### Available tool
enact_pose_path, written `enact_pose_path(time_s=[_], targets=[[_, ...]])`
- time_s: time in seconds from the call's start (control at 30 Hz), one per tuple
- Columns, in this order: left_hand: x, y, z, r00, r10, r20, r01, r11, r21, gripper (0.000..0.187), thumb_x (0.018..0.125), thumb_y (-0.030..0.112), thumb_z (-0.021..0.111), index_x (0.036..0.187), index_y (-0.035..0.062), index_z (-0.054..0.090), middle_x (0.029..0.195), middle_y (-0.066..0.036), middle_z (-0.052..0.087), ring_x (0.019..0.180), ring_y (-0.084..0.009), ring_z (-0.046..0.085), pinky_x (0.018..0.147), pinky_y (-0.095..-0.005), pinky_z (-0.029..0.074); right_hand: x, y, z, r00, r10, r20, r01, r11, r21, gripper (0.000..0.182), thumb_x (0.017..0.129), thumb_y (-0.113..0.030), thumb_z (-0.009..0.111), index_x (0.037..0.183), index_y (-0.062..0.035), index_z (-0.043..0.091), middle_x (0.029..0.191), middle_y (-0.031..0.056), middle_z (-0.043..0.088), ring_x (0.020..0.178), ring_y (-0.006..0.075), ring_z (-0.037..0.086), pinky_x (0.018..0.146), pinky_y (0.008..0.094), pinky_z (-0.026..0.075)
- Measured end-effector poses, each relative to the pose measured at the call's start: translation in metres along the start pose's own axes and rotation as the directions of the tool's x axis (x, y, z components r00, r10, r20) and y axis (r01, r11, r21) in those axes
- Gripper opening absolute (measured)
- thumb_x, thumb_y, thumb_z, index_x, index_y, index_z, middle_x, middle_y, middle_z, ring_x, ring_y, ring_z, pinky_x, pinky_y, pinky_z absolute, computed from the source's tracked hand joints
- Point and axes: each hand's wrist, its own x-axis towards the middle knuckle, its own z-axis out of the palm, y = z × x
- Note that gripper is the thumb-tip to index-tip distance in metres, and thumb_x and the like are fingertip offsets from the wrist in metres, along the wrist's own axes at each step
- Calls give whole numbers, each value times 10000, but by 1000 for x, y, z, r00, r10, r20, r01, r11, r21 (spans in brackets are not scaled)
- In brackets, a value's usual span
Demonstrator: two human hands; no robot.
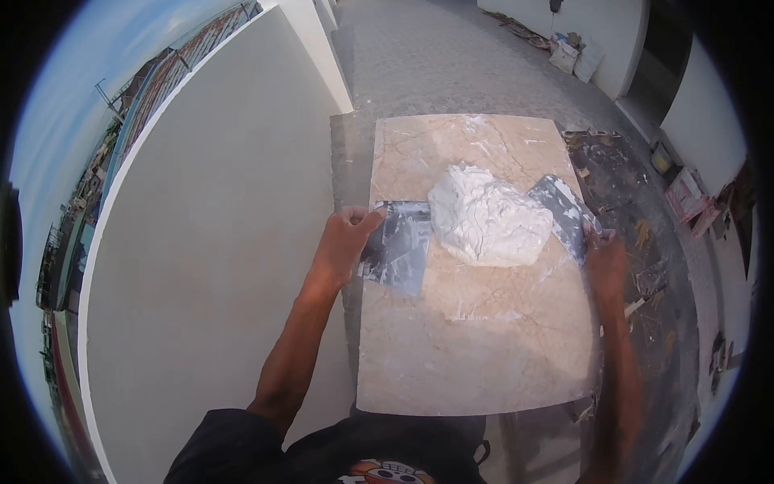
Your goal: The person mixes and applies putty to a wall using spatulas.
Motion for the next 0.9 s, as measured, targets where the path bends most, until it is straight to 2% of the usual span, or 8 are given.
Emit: enact_pose_path(time_s=[0.17,0.2,0.4,0.43,0.53,0.57,0.77,0.9], targets=[[-98,18,106,985,-66,-156,74,996,45,362,851,269,721,895,-75,619,702,-38,570,598,-88,493,517,-264,409,46,93,-48,983,-29,181,-1,987,161,484,917,-393,660,969,85,606,830,218,662,770,258,635,718,385,486],[-94,10,42,971,-76,-227,96,993,76,362,851,267,723,897,-78,622,707,-41,576,601,-91,499,521,-265,412,23,37,-5,966,-41,256,-20,973,232,500,915,-393,663,1004,94,598,869,242,675,810,285,664,736,387,495],[-20,-158,-1,916,-245,-317,211,968,-136,365,829,246,734,911,-96,637,736,-69,609,607,-109,521,529,-288,422,-17,47,184,967,-53,248,-10,969,245,493,909,-392,674,1008,83,583,829,191,664,749,234,638,697,373,494],[-14,-178,-72,915,-251,-316,223,967,-123,372,822,236,736,948,-97,626,718,-56,598,597,-115,518,530,-292,424,-60,-4,218,963,-43,268,-16,976,215,485,909,-391,674,1015,73,581,823,169,659,740,213,627,683,363,491],[-5,-218,-97,847,-338,-410,280,940,-198,382,825,222,731,997,-96,609,744,-49,596,615,-119,518,557,-277,427,-99,-16,264,957,-8,291,-34,990,140,469,920,-392,657,1021,60,579,818,153,652,738,213,621,674,362,485],[4,-228,-114,836,-360,-414,306,933,-191,384,826,217,729,1010,-95,602,764,-51,597,630,-121,522,573,-274,433,-108,-29,282,945,7,328,-93,965,247,460,931,-396,638,1030,48,567,797,140,635,717,214,603,668,361,479],[88,-363,-71,764,-431,-480,337,901,-273,361,846,193,705,1045,-85,590,867,-68,605,726,-120,545,655,-262,463,-105,47,447,898,83,433,-238,918,318,464,933,-396,645,1012,53,557,771,101,601,678,154,541,625,315,454],[127,-439,-52,796,-472,-379,377,876,-300,326,878,169,660,1067,-88,590,904,-78,629,770,-141,588,700,-280,496,-110,93,528,922,136,363,-246,929,276,439,932,-400,634,1024,19,545,732,135,608,640,254,594,621,384,479]])
